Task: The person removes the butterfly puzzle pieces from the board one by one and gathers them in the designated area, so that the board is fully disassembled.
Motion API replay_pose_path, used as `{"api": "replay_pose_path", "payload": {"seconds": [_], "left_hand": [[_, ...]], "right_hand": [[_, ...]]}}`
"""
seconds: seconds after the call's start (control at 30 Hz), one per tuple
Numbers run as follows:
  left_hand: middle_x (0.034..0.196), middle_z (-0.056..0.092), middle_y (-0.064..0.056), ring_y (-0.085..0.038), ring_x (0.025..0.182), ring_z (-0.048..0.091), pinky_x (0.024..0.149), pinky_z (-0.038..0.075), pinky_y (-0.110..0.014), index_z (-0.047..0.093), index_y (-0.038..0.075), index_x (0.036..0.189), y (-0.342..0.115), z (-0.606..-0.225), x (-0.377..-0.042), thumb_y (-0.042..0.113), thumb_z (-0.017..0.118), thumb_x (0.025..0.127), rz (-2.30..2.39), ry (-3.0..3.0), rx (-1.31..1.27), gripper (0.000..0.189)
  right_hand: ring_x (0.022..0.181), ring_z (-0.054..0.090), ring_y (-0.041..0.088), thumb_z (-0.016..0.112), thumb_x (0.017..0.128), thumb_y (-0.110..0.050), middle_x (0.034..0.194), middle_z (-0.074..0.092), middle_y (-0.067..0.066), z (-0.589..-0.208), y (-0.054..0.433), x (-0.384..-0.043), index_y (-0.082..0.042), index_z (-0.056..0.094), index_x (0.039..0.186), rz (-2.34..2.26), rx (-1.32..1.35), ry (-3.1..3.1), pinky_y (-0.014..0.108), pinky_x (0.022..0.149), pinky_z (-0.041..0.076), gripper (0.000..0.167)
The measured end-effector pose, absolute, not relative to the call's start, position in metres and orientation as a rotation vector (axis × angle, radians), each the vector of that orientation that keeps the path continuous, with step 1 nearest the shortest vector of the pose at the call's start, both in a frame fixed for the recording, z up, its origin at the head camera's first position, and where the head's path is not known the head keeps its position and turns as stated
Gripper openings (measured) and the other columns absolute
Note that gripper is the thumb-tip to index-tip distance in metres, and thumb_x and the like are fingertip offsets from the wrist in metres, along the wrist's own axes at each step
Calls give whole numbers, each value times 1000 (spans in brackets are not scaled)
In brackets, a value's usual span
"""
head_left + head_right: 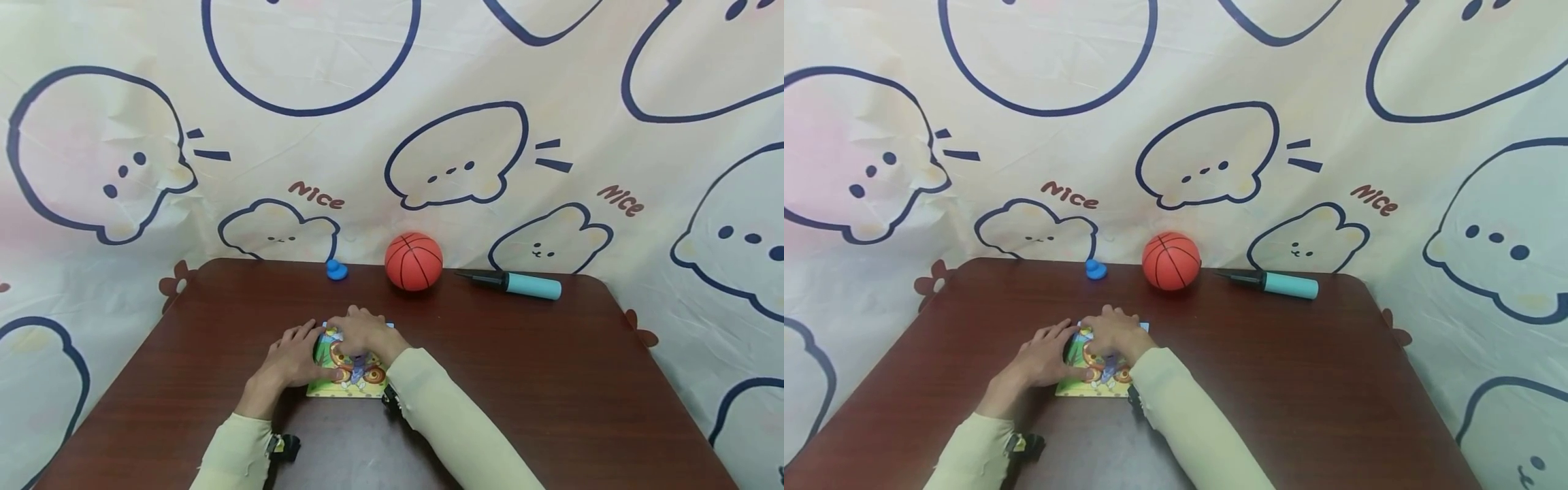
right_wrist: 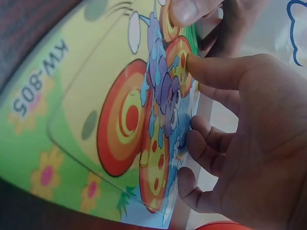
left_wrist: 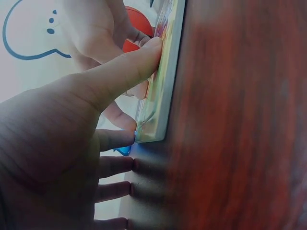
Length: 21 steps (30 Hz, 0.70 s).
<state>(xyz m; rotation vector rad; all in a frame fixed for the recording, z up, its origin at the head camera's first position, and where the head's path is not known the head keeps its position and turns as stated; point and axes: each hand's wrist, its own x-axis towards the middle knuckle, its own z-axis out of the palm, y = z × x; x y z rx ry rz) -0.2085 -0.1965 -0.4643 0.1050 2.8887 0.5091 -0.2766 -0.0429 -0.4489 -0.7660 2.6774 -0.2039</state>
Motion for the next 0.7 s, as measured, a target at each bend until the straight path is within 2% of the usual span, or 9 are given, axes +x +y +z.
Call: {"api": "replay_pose_path", "payload": {"seconds": [0.43, 0.57, 0.7], "left_hand": [[157, 28, -19, -43, 140, 27, 107, 27, -68, 39, 7, 147, -195, -462, -206, 68, 75, 66, 530, 2891, 90, 108], [158, 27, -19, -43, 141, 26, 107, 26, -68, 37, 6, 148, -197, -462, -207, 69, 75, 66, 529, 2884, 82, 110], [158, 27, -19, -44, 140, 26, 107, 25, -70, 38, 7, 148, -197, -462, -207, 70, 74, 65, 528, 2886, 82, 110]], "right_hand": [[109, 48, 20, 70, 86, -35, 120, 50, 0, -448, -47, -280, -39, 52, 126, -285, -657, 2627, 57, 101, 38, 43], [105, 47, 19, 71, 86, -36, 117, 48, -1, -447, -49, -280, -37, 54, 118, -312, -642, 2620, 55, 98, 39, 36], [103, 47, 18, 72, 86, -38, 116, 46, -1, -448, -49, -279, -37, 55, 122, -337, -621, 2635, 52, 95, 40, 40]]}}
